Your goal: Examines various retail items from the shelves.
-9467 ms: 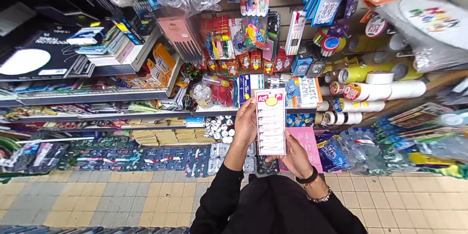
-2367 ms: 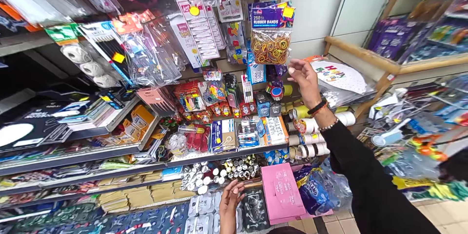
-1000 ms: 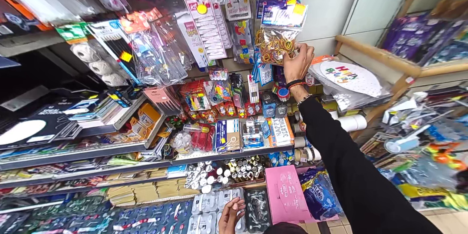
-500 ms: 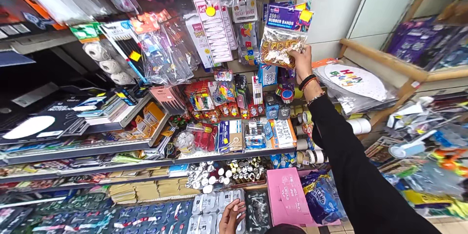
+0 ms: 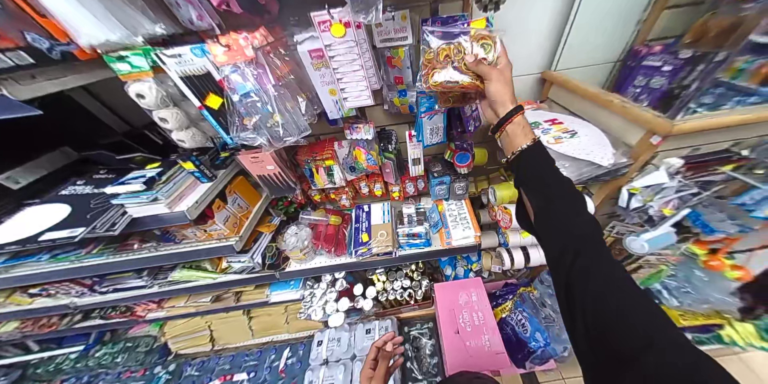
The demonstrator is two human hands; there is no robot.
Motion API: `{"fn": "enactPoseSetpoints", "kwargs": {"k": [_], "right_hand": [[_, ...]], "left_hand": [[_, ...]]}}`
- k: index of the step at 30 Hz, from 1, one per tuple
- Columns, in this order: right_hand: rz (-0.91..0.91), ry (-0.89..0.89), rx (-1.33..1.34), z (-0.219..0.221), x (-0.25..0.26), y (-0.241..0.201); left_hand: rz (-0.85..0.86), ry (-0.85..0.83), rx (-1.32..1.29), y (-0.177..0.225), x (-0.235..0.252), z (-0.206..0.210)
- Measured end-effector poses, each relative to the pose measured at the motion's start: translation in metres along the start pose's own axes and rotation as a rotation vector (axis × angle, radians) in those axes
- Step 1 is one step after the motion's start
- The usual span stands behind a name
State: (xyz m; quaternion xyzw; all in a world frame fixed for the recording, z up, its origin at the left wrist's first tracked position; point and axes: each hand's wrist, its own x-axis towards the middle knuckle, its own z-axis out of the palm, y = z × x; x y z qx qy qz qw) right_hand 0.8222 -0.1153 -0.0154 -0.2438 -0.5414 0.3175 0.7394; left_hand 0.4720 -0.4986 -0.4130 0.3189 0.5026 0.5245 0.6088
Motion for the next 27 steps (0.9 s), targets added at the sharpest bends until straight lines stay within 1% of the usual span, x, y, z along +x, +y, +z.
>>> {"fn": "enactPoseSetpoints", "kwargs": {"k": [5,8,10,12,15,17,21,23,27], "right_hand": [[0.060,-0.003,0.060,0.004,0.022,-0.013],[0.147,0.002,0.179,0.010,0.029,-0.026],[0.220,-0.024,0.210,0.007,0.022,-0.032],[0.304,-0.064,0.153,0.002,0.012,-0.029],[0.405,-0.080,0.127,-0.015,0.003,-0.008],[0.385,-0.036,0.076,-0.028,0.011,0.008],[0.219,0.029,-0.087,-0.046,0.040,0.024],[0.161,0.048,-0.124,-0.045,0.050,0.023],[0.114,0.068,-0.088,-0.037,0.068,0.023]], "left_hand": [[-0.018,-0.020,-0.006,0.000,0.002,0.004],[-0.013,-0.040,0.000,0.002,0.001,0.005],[-0.014,-0.043,-0.007,0.002,0.000,0.004],[-0.018,-0.039,-0.023,0.001,0.000,0.002],[-0.030,-0.030,-0.039,-0.003,-0.004,-0.004],[-0.037,-0.024,-0.043,-0.004,-0.005,-0.005],[-0.041,-0.022,-0.048,-0.004,-0.006,-0.007],[-0.040,-0.026,-0.050,-0.005,-0.005,-0.007],[-0.035,-0.017,-0.054,-0.004,-0.003,-0.007]]}}
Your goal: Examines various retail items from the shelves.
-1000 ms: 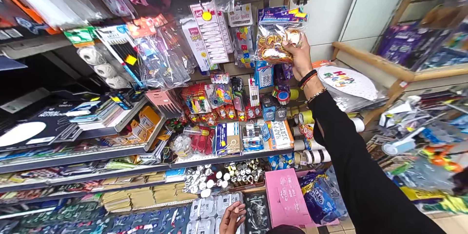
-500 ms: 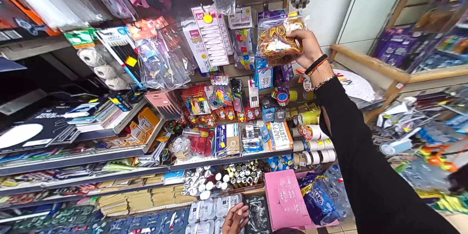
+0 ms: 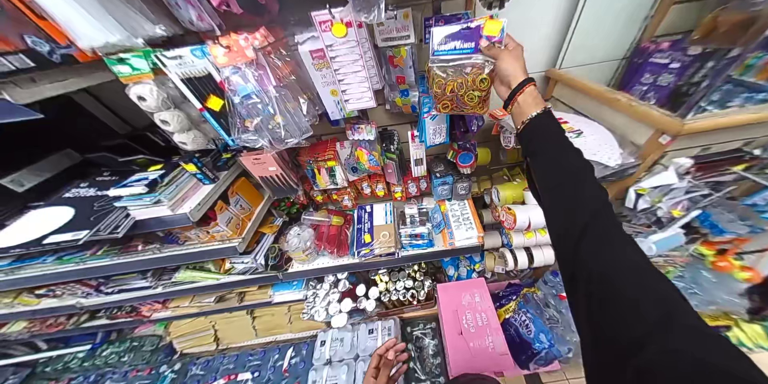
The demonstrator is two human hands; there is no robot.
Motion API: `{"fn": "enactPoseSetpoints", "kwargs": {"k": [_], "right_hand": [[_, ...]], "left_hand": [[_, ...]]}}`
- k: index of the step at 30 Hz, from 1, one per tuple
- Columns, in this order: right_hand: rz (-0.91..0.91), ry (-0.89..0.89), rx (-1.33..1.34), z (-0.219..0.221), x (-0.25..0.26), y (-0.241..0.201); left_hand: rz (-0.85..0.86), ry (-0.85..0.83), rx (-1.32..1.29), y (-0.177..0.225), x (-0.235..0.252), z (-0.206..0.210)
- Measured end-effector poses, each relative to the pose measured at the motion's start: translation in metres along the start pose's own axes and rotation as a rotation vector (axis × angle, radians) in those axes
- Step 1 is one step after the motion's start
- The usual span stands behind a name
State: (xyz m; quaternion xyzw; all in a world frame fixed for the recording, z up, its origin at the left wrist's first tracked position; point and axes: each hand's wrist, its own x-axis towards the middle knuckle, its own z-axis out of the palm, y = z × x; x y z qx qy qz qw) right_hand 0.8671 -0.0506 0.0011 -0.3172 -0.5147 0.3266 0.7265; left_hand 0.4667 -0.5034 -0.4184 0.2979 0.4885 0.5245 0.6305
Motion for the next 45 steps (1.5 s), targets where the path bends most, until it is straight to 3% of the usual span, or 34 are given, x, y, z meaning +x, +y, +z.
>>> {"fn": "enactPoseSetpoints", "kwargs": {"k": [6,13,17,26,29,33,40,43,45], "right_hand": [[-0.045,-0.005,0.085,0.004,0.005,0.004],[-0.082,-0.143,0.096,0.013,-0.030,-0.028],[-0.054,-0.212,0.044,0.019,-0.101,-0.035],[0.335,-0.303,0.189,0.031,-0.297,-0.002],[0.482,-0.299,0.233,0.037,-0.332,0.009],[0.627,-0.297,0.271,0.041,-0.355,0.037],[0.738,-0.239,0.318,0.026,-0.386,0.071],[0.704,-0.337,0.295,0.006,-0.403,0.092],[0.782,-0.400,0.347,-0.004,-0.422,0.109]], "left_hand": [[0.014,0.037,0.005,-0.001,0.002,-0.004],[0.014,0.045,0.004,0.001,0.005,0.000],[0.073,-0.013,0.024,0.016,0.024,0.003],[0.471,-0.379,0.190,0.113,0.107,0.050],[0.541,-0.454,0.192,0.141,0.120,0.069],[0.458,-0.615,0.073,0.150,0.127,0.084],[0.311,-0.478,0.071,0.119,0.127,0.093],[0.263,-0.460,0.005,0.116,0.126,0.089],[0.257,-0.455,-0.026,0.115,0.130,0.083]]}}
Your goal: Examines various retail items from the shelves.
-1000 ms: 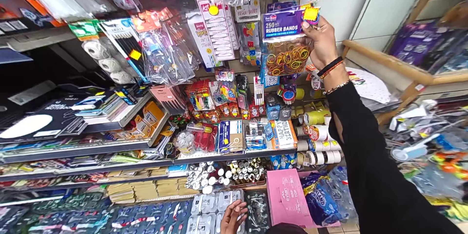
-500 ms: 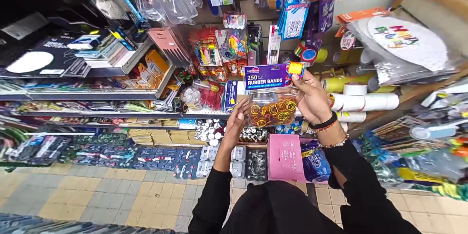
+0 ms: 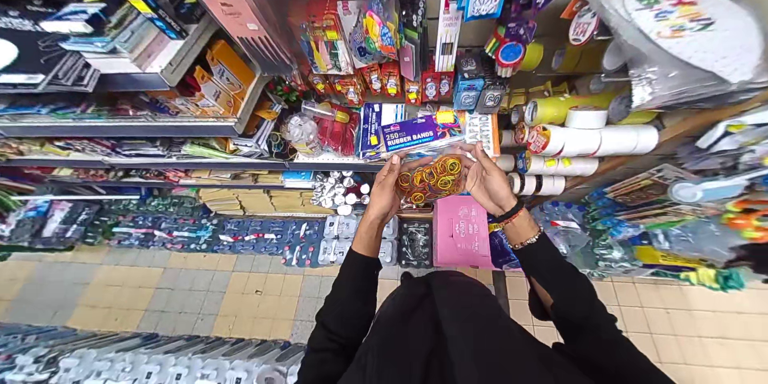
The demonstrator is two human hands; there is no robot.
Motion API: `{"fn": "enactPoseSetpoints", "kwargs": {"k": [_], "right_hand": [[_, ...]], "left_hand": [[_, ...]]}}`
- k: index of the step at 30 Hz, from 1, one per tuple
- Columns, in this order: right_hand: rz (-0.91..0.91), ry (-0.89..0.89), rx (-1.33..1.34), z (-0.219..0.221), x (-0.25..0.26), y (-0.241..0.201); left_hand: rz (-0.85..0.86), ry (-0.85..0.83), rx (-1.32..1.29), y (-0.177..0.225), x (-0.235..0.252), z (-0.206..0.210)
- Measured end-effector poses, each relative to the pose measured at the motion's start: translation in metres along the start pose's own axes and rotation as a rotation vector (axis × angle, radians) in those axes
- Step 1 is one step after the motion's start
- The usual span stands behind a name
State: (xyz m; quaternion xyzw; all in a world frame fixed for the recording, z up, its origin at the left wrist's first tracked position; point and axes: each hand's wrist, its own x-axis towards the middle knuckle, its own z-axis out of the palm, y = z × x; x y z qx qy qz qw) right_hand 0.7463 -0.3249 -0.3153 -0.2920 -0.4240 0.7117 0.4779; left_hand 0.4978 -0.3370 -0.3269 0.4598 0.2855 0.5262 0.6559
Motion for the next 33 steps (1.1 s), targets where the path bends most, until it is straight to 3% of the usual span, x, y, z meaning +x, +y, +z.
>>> {"fn": "enactPoseSetpoints", "kwargs": {"k": [3,7,33], "right_hand": [[0.107,-0.061,0.171,-0.005,-0.010,0.030],[0.093,-0.023,0.267,0.000,-0.017,0.042],[0.161,0.077,0.242,0.008,-0.034,0.051]], "left_hand": [[-0.004,0.005,-0.024,-0.004,0.002,-0.011],[-0.012,0.024,-0.067,-0.005,0.002,-0.016],[-0.009,-0.029,-0.152,-0.015,-0.008,-0.022]]}}
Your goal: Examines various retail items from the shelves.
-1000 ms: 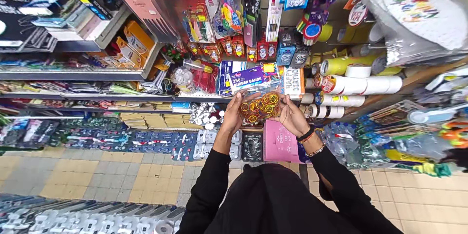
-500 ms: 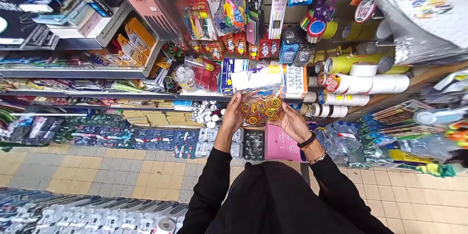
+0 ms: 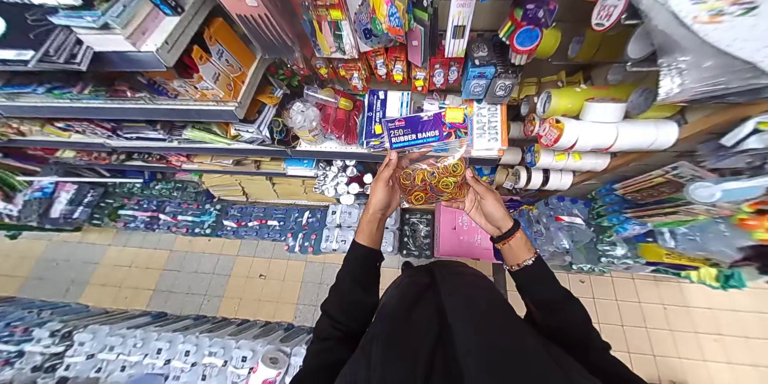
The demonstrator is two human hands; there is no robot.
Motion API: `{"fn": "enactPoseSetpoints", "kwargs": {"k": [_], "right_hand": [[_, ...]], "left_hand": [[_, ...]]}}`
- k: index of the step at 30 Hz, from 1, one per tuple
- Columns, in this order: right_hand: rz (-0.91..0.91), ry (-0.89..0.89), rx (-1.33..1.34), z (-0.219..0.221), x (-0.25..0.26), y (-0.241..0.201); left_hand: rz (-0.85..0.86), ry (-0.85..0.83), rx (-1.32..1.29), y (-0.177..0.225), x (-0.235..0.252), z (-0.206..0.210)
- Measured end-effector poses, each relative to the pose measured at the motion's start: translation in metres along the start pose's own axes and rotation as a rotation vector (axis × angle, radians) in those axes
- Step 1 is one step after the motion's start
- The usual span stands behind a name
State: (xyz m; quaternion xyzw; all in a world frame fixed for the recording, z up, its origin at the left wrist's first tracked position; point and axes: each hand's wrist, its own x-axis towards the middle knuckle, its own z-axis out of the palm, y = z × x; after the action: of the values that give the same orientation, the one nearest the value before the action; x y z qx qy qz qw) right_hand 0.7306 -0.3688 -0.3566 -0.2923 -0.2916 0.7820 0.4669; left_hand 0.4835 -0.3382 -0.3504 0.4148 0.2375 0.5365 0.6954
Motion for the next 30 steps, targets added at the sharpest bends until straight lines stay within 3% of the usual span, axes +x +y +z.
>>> {"fn": "enactPoseSetpoints", "kwargs": {"k": [30], "right_hand": [[0.002,-0.025,-0.007,0.0065,-0.0068,0.0004]], "left_hand": [[0.014,-0.032,-0.050,0.0037,-0.0067,-0.0005]]}}
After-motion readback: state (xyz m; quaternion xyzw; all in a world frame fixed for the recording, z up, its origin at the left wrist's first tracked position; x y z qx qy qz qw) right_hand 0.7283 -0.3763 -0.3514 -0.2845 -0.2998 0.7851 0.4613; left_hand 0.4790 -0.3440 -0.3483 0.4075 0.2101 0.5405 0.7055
